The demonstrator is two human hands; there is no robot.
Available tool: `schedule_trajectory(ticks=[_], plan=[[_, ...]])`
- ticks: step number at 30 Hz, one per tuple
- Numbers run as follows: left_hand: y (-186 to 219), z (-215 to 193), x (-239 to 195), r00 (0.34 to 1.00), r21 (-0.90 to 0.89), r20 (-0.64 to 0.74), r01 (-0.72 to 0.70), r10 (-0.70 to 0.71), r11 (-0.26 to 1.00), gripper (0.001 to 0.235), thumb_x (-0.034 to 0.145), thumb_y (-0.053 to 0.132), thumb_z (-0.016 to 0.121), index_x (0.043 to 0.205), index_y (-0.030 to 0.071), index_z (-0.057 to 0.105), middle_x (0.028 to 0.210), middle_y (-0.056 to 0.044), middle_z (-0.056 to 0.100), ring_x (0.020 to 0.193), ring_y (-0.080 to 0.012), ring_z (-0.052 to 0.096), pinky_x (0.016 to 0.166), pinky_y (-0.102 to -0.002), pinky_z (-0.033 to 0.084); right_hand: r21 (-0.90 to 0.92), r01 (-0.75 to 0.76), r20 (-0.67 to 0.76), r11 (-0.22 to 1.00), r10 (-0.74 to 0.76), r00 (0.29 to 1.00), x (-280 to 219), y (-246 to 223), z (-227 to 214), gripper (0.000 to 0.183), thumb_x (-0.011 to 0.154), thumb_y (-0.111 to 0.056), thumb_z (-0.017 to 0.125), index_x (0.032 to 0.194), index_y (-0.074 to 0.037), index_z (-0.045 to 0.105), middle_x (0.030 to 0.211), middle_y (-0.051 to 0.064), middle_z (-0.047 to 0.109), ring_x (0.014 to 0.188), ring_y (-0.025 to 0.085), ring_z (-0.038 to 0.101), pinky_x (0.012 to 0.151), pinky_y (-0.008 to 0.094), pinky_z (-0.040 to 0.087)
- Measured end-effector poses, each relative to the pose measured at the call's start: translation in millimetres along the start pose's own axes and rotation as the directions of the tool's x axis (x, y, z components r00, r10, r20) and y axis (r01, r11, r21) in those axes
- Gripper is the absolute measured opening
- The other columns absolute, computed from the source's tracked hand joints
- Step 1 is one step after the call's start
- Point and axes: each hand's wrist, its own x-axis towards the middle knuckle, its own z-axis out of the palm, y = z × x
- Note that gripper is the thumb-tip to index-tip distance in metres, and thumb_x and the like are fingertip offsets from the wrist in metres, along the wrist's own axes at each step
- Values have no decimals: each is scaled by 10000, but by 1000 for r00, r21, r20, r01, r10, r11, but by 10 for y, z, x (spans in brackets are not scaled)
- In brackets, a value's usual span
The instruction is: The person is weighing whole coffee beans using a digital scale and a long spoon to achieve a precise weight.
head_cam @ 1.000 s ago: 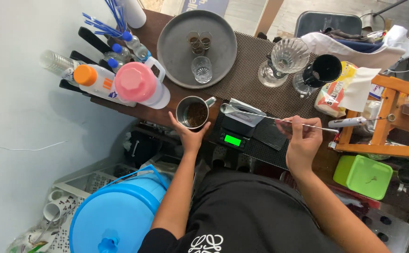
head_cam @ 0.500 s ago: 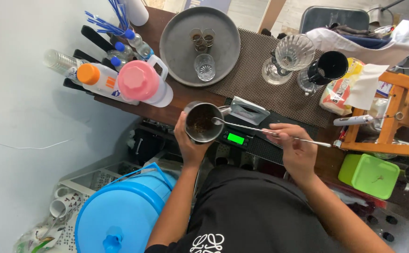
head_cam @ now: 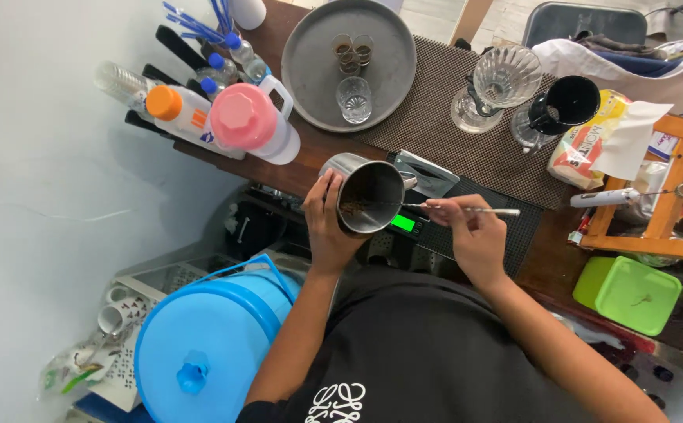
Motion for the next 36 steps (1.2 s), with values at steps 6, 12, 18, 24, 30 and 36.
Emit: schedule_trajectory(ticks=[6, 12, 18, 24, 30, 36], plan=[[64, -53, 20, 994, -88, 33, 103, -101, 991, 1019, 664, 398, 969, 1491, 57, 480, 1463, -192, 515, 1312, -410, 522, 1091, -582, 444, 215, -253, -46, 943, 268, 962, 55, 32, -72, 202, 1132, -153, 485, 1029, 3, 563, 1023, 218, 759, 921, 274, 768, 818, 387, 652], [107, -96, -7, 939, -216, 151, 336, -309, 917, 1066, 674, 270, 957, 1557, 84, 390, 1514, -180, 462, 1365, -436, 449, 1083, -664, 399, 301, -335, -82, 893, 375, 924, 67, 152, -232, 210, 1126, -218, 502, 1042, -41, 579, 1050, 214, 758, 957, 295, 774, 824, 368, 661], [-21, -9, -99, 846, -230, 226, 528, -483, 817, 1161, 623, 333, 995, 1581, 140, 369, 1511, -143, 455, 1363, -387, 444, 1057, -658, 410, 326, -348, -114, 879, 402, 908, 50, 123, -303, 202, 1123, -212, 506, 1037, -46, 581, 1051, 214, 759, 960, 296, 774, 823, 363, 660], [-198, 108, -213, 765, -198, 262, 640, -589, 742, 1209, 605, 334, 1011, 1586, 128, 335, 1474, -172, 461, 1343, -390, 448, 1048, -647, 419, 348, -352, -203, 869, 437, 876, 70, 108, -401, 206, 1124, -238, 506, 1023, -72, 577, 1064, 218, 756, 984, 310, 772, 838, 381, 659], [-147, 210, -174, 732, -218, 237, 681, -639, 699, 1197, 617, 317, 1016, 1571, 99, 328, 1468, -207, 443, 1372, -402, 443, 1099, -652, 395, 372, -333, -279, 866, 447, 850, 83, 149, -505, 208, 1129, -247, 496, 1024, -88, 579, 1086, 215, 751, 1007, 307, 772, 868, 385, 664], [-660, 582, -511, 637, -205, 137, 768, -759, 607, 1276, 607, 385, 1029, 1589, 134, 253, 1515, -189, 391, 1413, -370, 426, 1143, -631, 386, 359, -308, -373, 881, 438, 818, 22, 225, -759, 204, 1133, -295, 503, 1045, -134, 591, 1127, 186, 747, 1043, 284, 768, 897, 355, 661]])
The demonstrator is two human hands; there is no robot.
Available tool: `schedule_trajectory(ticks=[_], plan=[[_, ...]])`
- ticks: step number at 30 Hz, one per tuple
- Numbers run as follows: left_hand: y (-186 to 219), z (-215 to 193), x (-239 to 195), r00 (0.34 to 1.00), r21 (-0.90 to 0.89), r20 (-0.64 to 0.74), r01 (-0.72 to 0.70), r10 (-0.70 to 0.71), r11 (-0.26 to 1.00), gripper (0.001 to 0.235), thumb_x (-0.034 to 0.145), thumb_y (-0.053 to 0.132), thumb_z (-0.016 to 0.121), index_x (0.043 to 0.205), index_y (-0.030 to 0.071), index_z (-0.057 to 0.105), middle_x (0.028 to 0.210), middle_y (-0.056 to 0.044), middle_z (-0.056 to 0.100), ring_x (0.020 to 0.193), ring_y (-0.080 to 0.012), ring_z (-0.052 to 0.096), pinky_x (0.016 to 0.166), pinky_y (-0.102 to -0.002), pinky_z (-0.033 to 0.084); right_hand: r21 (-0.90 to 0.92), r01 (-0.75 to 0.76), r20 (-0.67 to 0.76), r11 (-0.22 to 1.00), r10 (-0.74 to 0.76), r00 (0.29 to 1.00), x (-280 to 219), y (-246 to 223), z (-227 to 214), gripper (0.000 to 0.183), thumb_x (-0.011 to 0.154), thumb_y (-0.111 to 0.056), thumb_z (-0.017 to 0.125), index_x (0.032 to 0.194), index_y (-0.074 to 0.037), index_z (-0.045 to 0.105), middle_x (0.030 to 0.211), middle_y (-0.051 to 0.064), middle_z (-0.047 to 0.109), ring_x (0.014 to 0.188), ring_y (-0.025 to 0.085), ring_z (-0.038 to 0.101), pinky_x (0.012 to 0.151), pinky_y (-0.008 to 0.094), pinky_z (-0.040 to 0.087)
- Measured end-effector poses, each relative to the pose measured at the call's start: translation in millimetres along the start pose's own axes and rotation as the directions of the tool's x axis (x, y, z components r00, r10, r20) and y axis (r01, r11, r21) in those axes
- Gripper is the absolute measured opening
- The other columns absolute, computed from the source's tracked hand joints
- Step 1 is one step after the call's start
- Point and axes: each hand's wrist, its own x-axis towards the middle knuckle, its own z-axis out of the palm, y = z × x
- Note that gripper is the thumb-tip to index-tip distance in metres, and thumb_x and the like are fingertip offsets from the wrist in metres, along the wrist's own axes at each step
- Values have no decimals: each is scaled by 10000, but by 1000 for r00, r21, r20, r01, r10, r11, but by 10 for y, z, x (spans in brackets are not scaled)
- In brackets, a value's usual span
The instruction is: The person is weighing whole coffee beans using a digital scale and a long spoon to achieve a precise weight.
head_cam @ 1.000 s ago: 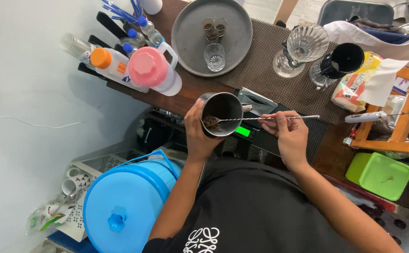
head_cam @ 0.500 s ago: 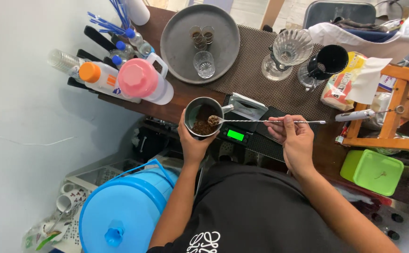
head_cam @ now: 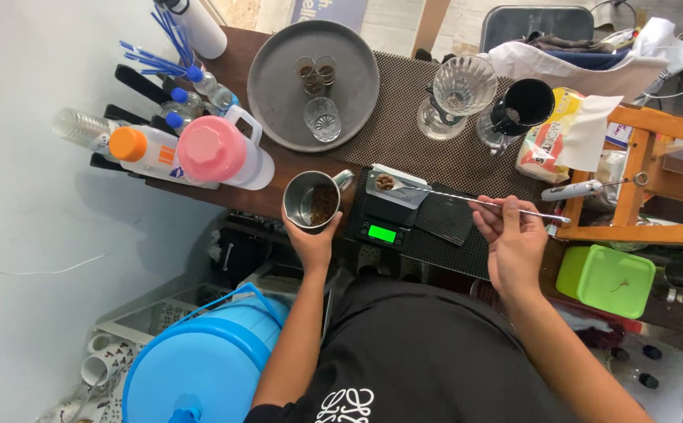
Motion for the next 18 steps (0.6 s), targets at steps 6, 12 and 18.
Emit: schedule_trajectory(ticks=[6, 12, 18], plan=[[-206, 146, 172, 998, 22, 24, -53, 53, 998, 1234, 630, 332, 1026, 1578, 84, 275, 1498, -226, 412, 1415, -403, 429, 1166, -626, 353, -19, 39, -81, 999, -40, 996, 34, 33, -280, 201, 1144, -319, 507, 1072, -146, 580, 1144, 168, 745, 1050, 262, 766, 900, 329, 663], [-195, 214, 148, 996, -5, 59, -65, 65, 998, 1316, 638, 333, 1017, 1612, 106, 163, 1542, -282, 353, 1445, -451, 377, 1193, -643, 301, -16, 47, -138, 999, -49, 989, 11, 52, -408, 213, 1140, -330, 525, 1068, -136, 579, 1146, 179, 740, 1059, 268, 766, 899, 314, 667], [-375, 66, -316, 958, 78, 177, 214, -225, 974, 1348, 775, 273, 919, 1617, 101, -119, 1589, -409, 176, 1516, -482, 231, 1256, -596, 186, -25, 26, -151, 999, -30, 988, -26, 71, -434, 208, 1145, -330, 519, 1082, -139, 572, 1143, 178, 739, 1060, 269, 764, 899, 311, 667]])
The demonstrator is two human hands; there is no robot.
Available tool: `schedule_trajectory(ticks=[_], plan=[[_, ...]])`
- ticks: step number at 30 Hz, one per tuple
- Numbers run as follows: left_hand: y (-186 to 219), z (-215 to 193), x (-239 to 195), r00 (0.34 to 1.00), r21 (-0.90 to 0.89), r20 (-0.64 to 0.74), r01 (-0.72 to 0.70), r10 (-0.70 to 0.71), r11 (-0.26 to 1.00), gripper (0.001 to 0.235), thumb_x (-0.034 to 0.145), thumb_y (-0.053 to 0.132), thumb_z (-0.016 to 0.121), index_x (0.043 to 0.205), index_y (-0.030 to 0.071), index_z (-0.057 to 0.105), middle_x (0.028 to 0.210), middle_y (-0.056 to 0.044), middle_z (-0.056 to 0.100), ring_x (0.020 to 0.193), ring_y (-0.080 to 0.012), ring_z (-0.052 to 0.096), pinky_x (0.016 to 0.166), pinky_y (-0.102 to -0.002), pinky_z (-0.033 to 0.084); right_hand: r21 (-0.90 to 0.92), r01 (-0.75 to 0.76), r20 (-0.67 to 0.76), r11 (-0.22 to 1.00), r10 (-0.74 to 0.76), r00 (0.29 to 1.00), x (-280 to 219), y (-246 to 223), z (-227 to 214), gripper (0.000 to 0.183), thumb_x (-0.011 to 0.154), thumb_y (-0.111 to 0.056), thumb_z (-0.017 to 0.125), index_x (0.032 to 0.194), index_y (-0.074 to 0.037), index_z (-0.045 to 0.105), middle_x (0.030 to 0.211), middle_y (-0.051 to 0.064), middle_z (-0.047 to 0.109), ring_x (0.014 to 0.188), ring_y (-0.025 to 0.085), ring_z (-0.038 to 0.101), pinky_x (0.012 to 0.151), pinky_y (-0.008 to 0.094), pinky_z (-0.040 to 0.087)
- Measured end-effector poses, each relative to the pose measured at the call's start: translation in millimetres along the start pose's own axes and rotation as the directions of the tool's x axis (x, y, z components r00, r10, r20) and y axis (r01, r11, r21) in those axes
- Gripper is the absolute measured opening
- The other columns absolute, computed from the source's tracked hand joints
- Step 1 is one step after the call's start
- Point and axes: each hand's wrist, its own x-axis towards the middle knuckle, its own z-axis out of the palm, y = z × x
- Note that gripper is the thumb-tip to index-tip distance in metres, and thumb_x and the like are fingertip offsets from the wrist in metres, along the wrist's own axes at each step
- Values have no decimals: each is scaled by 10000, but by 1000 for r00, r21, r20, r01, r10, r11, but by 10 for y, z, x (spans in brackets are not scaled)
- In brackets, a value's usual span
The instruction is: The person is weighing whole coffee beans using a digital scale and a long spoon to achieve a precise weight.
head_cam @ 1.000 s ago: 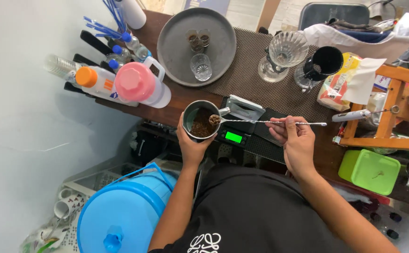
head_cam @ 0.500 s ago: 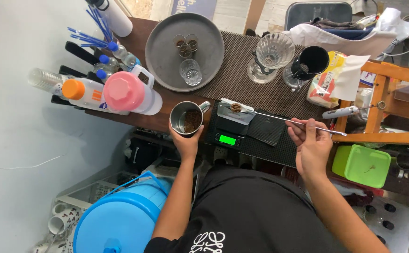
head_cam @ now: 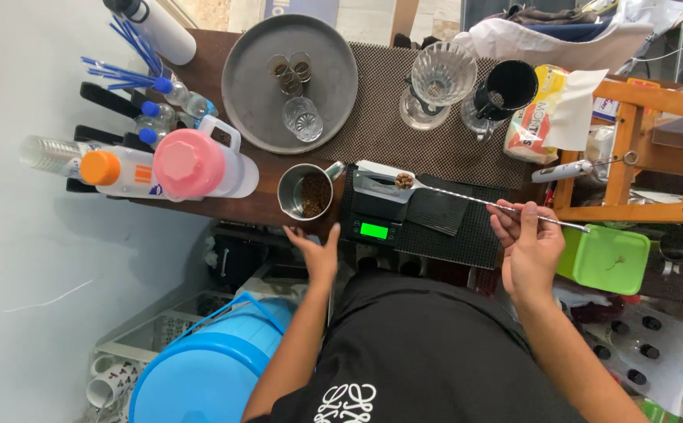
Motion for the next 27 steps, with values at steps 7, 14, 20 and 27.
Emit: schedule_trajectory(ticks=[7, 14, 20, 27], plan=[[672, 174, -453, 765, 81, 386, -584, 515, 807, 841, 809, 117, 807, 1546, 34, 412, 1502, -261, 444, 1408, -460, 418, 1182, -559, 327, 8, 5, -14, 1000, -5, 1000, 7, 49, -31, 210, 1140, -343, 521, 1084, -145, 566, 1142, 171, 743, 1049, 257, 773, 882, 292, 678], [743, 1088, -130, 673, 103, 93, -740, 734, 665, 1373, 682, 382, 956, 1628, -14, 44, 1654, -278, 85, 1529, -452, 141, 1215, -590, 220, 19, 40, -36, 999, -39, 999, -26, 2, -83, 206, 1139, -341, 528, 1098, -142, 563, 1161, 184, 739, 1061, 264, 776, 882, 285, 685], [657, 1343, 12, 808, 13, 21, -589, 588, 808, 1479, 560, 407, 973, 1629, 15, 30, 1593, -313, 173, 1472, -520, 196, 1209, -648, 145, 36, 6, -82, 999, -3, 997, -117, 3, -16, 199, 1134, -318, 520, 1062, -140, 572, 1128, 179, 747, 1033, 256, 782, 868, 288, 681], [529, 1370, 57, 875, -26, 2, -483, 483, 875, 1395, 485, 150, 997, 1606, 103, 168, 1456, -245, 280, 1380, -498, 316, 1171, -629, 250, 8, -15, -50, 1000, 15, 999, -125, 76, 86, 213, 1129, -307, 534, 1055, -112, 575, 1115, 206, 743, 1023, 295, 776, 872, 345, 674]])
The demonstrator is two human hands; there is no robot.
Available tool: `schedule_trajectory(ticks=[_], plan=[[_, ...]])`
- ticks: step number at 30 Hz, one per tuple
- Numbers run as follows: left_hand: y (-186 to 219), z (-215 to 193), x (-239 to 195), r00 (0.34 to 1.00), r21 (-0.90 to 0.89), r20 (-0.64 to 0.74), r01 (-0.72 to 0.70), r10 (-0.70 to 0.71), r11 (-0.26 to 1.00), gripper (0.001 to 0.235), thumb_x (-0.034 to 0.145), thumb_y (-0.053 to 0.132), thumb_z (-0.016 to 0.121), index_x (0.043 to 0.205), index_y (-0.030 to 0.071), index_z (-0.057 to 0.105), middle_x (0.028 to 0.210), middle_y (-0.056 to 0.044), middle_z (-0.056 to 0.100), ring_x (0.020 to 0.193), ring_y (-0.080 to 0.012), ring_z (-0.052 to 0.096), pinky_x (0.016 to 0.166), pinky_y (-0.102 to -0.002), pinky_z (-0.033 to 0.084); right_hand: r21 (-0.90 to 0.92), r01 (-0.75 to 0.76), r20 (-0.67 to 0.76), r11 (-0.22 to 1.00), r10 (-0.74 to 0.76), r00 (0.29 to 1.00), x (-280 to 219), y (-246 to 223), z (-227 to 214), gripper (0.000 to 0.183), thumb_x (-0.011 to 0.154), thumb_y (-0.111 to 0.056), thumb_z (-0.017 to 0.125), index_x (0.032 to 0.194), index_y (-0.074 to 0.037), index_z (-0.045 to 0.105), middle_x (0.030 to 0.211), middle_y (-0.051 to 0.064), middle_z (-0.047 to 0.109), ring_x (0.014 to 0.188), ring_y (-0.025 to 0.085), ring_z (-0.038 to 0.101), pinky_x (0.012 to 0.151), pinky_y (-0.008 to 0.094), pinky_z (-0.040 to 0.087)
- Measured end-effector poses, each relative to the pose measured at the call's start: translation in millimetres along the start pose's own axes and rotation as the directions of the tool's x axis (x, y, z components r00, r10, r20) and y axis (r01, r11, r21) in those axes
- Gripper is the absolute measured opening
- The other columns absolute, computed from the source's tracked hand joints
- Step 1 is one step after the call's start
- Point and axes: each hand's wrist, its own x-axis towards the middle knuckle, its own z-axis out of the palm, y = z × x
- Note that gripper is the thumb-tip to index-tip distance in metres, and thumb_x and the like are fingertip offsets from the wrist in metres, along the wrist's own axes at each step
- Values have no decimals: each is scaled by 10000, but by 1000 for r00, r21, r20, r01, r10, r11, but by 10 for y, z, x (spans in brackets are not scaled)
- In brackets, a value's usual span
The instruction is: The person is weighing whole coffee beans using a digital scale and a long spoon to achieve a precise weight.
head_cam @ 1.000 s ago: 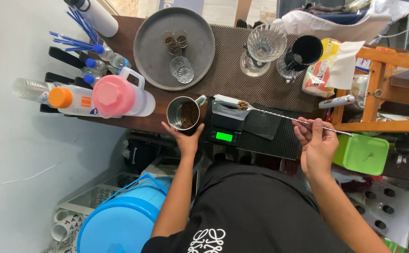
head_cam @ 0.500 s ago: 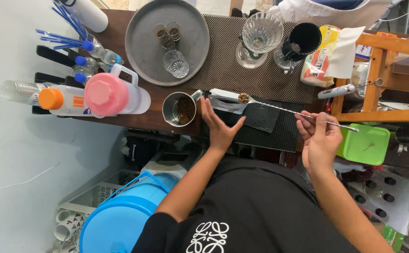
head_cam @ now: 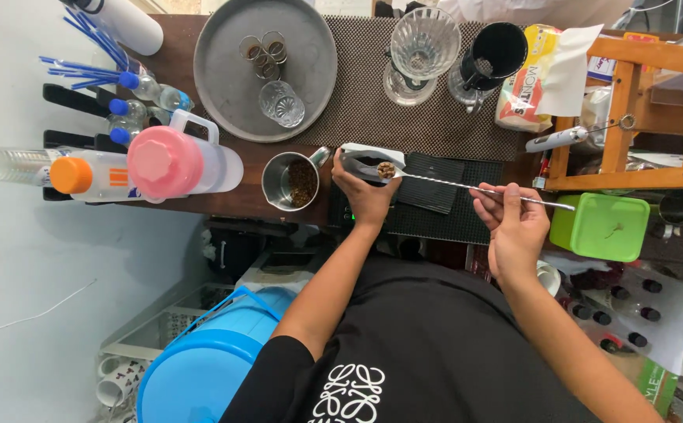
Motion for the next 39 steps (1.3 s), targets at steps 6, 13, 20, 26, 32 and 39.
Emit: schedule_trajectory(ticks=[6, 13, 20, 26, 32, 39], plan=[[169, -105, 28, 995, -48, 62, 77, -74, 996, 1233, 648, 142, 947, 1586, 138, 146, 1452, -274, 252, 1386, -539, 311, 1096, -727, 291, -21, 34, 41, 999, -33, 999, 26, 0, 115, 211, 1132, -292, 531, 1055, -100, 574, 1106, 211, 744, 1019, 310, 774, 869, 360, 673], [441, -207, 70, 991, -70, 97, 97, -90, 993, 1082, 726, 90, 846, 1560, 159, 160, 1398, -256, 286, 1341, -564, 335, 1001, -797, 351, -94, 117, 86, 989, -109, 990, 7, -79, 331, 190, 1133, -255, 551, 1041, -91, 577, 1072, 212, 748, 976, 300, 773, 836, 342, 668], [288, -162, 37, 997, -14, 74, 27, -26, 1000, 1082, 717, 139, 857, 1560, 135, 179, 1341, -221, 332, 1282, -499, 383, 1018, -729, 376, -150, 260, 149, 954, -238, 960, 96, 15, 394, 222, 1120, -229, 612, 1009, -36, 611, 1032, 262, 736, 947, 336, 763, 799, 396, 660], [250, -150, 31, 995, 77, 24, -103, 101, 992, 1302, 578, 263, 953, 1596, 60, 167, 1377, -271, 345, 1272, -513, 391, 1081, -676, 351, -76, 242, 92, 967, -235, 968, 240, 142, 330, 222, 1114, -256, 618, 992, -71, 609, 993, 244, 744, 906, 325, 775, 772, 378, 672], [558, -684, -37, 899, 88, 44, -438, 436, 894, 1333, 712, 276, 941, 1627, 18, 7, 1654, -292, 93, 1509, -479, 183, 1170, -625, 294, 23, 171, 35, 985, -171, 985, 230, 90, 133, 210, 1125, -344, 568, 1032, -157, 589, 1027, 188, 759, 932, 275, 791, 773, 320, 692], [-99, -1477, 108, 918, 296, -53, -362, 393, 884, 1334, 658, 392, 984, 1610, 32, 122, 1630, -291, 150, 1500, -487, 198, 1180, -659, 219, 69, 50, 164, 996, -61, 985, 96, -116, 166, 200, 1140, -357, 494, 1164, -171, 566, 1150, 143, 749, 1094, 244, 769, 868, 272, 683]])
